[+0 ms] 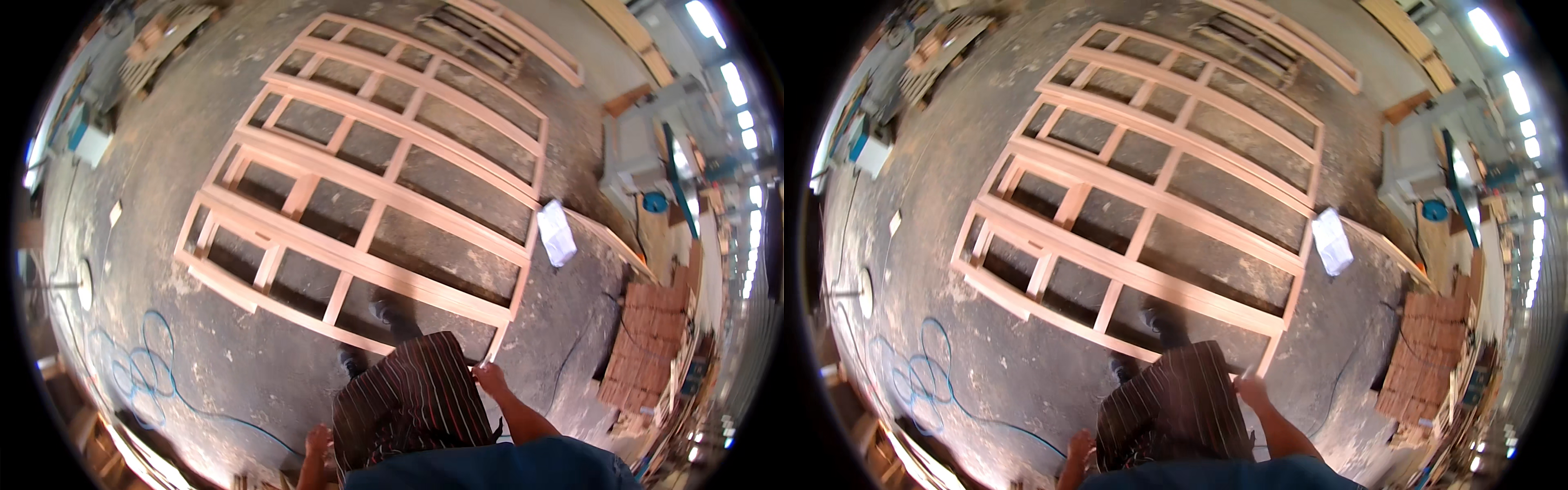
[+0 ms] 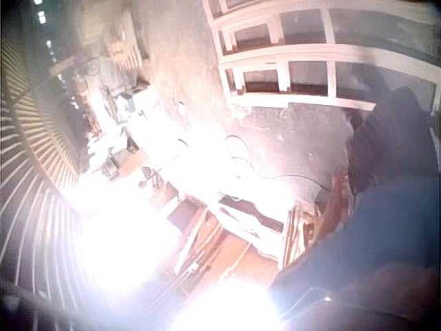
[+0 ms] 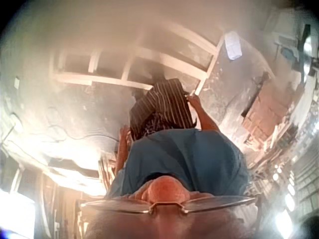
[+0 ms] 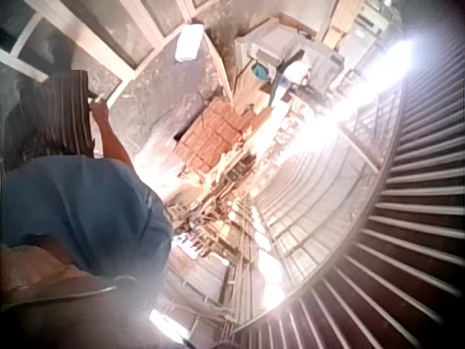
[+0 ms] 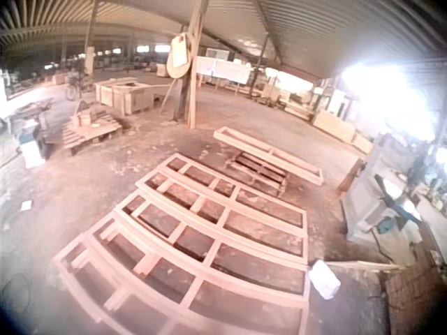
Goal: The person marks a wood lattice on the floor with a pen, picks up a schematic and a large wooden board, then places the board on a machine and secures a small wood piece onto it with a hammer and a measuring tool.
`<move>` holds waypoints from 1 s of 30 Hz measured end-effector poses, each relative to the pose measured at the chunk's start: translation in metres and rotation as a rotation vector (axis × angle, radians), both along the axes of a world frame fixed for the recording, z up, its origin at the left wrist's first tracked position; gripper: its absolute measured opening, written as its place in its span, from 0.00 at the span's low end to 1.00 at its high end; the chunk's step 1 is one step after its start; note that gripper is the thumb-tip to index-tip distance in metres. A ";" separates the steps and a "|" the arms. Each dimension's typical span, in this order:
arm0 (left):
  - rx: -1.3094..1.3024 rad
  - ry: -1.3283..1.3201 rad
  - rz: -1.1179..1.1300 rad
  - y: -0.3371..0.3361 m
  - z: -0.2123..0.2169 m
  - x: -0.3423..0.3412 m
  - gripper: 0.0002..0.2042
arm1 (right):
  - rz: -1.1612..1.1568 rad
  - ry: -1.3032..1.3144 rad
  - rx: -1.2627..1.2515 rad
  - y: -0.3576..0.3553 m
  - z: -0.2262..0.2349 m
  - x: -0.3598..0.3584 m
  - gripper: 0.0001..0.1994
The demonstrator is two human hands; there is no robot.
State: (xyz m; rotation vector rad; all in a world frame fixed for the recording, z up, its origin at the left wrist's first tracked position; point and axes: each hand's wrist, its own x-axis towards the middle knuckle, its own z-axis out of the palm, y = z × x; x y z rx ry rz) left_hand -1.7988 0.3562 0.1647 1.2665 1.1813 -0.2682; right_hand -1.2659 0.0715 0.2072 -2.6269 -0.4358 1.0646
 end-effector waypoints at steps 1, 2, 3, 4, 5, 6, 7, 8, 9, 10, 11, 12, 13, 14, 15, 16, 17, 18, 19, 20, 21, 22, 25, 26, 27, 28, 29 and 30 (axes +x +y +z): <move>-0.183 0.068 0.327 0.022 0.007 0.010 0.12 | -0.238 0.072 -0.021 0.002 0.042 -0.023 0.19; -0.378 0.141 0.645 0.046 0.031 0.035 0.12 | -0.480 0.141 -0.040 -0.004 0.070 -0.040 0.19; -0.336 0.167 0.607 0.061 0.040 0.040 0.11 | -0.322 0.079 -0.083 -0.031 0.081 -0.058 0.19; -0.293 0.192 0.563 0.080 0.042 0.042 0.11 | -0.171 0.019 -0.133 -0.064 0.090 -0.084 0.18; -0.242 0.218 0.519 0.099 0.041 0.045 0.11 | -0.282 0.046 -0.214 -0.097 0.083 -0.111 0.17; -0.225 0.241 0.467 0.112 0.042 0.046 0.12 | -0.322 0.022 -0.250 -0.124 0.081 -0.134 0.17; -0.206 0.268 0.424 0.124 0.045 0.043 0.13 | -0.353 0.005 -0.288 -0.143 0.081 -0.156 0.17; -0.185 0.293 0.380 0.136 0.047 0.042 0.14 | -0.384 -0.012 -0.325 -0.163 0.079 -0.178 0.17; -0.195 0.312 0.381 0.143 0.047 0.041 0.11 | -0.373 0.011 -0.398 -0.185 0.074 -0.194 0.16; -0.184 0.348 0.372 0.148 0.050 0.040 0.10 | -0.444 0.009 -0.389 -0.184 0.075 -0.208 0.16; -0.175 0.382 0.361 0.151 0.052 0.043 0.09 | -0.519 0.006 -0.382 -0.182 0.083 -0.217 0.16; -0.163 0.415 0.353 0.153 0.053 0.049 0.08 | -0.590 0.002 -0.374 -0.178 0.088 -0.220 0.16; -0.184 0.420 0.338 0.149 0.057 0.054 0.08 | -0.522 -0.033 -0.401 -0.175 0.090 -0.222 0.17; -0.204 0.427 0.327 0.147 0.061 0.061 0.08 | -0.488 -0.047 -0.342 -0.171 0.089 -0.217 0.15; -0.236 0.436 0.294 0.146 0.060 0.070 0.08 | -0.453 -0.062 -0.282 -0.167 0.088 -0.211 0.12; -0.265 0.449 0.264 0.141 0.054 0.072 0.09 | -0.415 -0.076 -0.220 -0.161 0.087 -0.207 0.11; -0.297 0.464 0.232 0.135 0.042 0.070 0.09 | -0.452 -0.055 -0.206 -0.159 0.083 -0.201 0.10; -0.323 0.475 0.201 0.132 0.036 0.078 0.10 | -0.486 -0.074 -0.185 -0.158 0.079 -0.195 0.10; -0.042 0.296 -0.292 0.136 0.035 0.088 0.10 | -0.519 -0.093 -0.165 -0.155 0.075 -0.188 0.10; 0.239 0.101 -0.773 0.143 0.035 0.098 0.10 | -0.548 -0.110 -0.143 -0.154 0.071 -0.180 0.10; 0.511 -0.115 -1.249 0.147 0.035 0.117 0.11 | -0.544 -0.122 -0.091 -0.169 0.053 -0.180 0.10; 0.651 -0.194 -1.313 0.143 0.030 0.147 0.12 | -0.538 -0.145 -0.058 -0.199 0.024 -0.188 0.11; 0.170 0.105 -0.792 0.146 0.052 0.239 0.10 | -0.610 -0.054 0.020 -0.223 0.003 -0.176 0.12; -0.001 0.190 -0.475 0.140 0.060 0.274 0.09 | -0.643 -0.006 0.031 -0.229 0.007 -0.160 0.12; -0.057 0.205 -0.346 0.128 0.081 0.316 0.08 | -0.592 -0.094 0.014 -0.234 0.013 -0.144 0.11; -0.088 0.216 -0.286 0.113 0.101 0.357 0.08 | -0.609 -0.064 0.009 -0.251 0.013 -0.133 0.10; -0.056 0.207 -0.319 0.105 0.115 0.386 0.08 | -0.703 -0.104 0.011 -0.258 0.014 -0.116 0.10; -0.024 0.190 -0.349 0.098 0.125 0.414 0.08 | -0.794 -0.153 0.014 -0.266 0.015 -0.091 0.09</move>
